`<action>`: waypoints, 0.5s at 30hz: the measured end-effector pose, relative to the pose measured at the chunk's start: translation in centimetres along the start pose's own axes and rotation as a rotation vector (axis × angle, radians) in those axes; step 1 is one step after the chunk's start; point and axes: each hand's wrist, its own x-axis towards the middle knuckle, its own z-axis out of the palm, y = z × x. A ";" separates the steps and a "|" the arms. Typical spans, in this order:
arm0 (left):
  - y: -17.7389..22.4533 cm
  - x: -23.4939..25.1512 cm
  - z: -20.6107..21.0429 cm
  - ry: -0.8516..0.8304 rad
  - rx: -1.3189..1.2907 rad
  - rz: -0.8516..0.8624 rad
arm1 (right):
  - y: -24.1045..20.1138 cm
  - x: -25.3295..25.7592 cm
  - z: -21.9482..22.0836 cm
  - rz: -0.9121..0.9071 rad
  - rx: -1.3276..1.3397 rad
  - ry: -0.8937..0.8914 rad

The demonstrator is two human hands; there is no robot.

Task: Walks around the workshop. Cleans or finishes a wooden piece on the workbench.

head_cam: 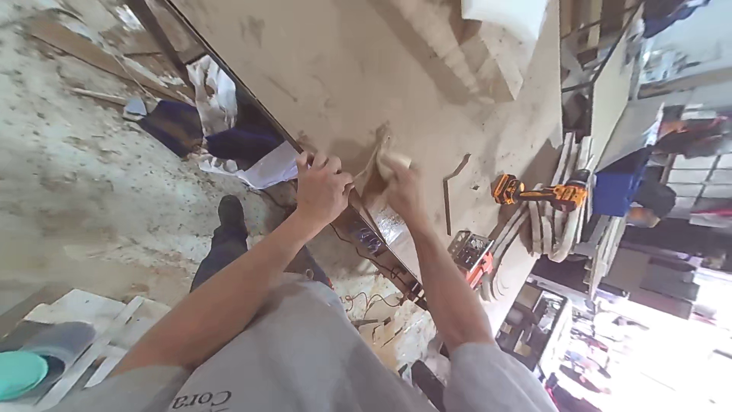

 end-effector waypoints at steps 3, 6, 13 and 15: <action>0.1 -0.3 -0.3 -0.028 -0.006 -0.001 | 0.0 -1.9 -3.6 -0.008 0.158 -0.027; -0.1 -0.1 0.1 -0.007 0.011 0.006 | 1.3 2.0 -3.9 0.034 -0.003 0.108; 0.0 -0.7 -0.3 -0.040 -0.013 0.043 | -1.7 -5.4 -1.3 0.100 0.156 0.025; -0.3 0.0 -0.2 -0.010 0.001 0.047 | -0.7 -2.2 -2.7 0.184 0.023 0.097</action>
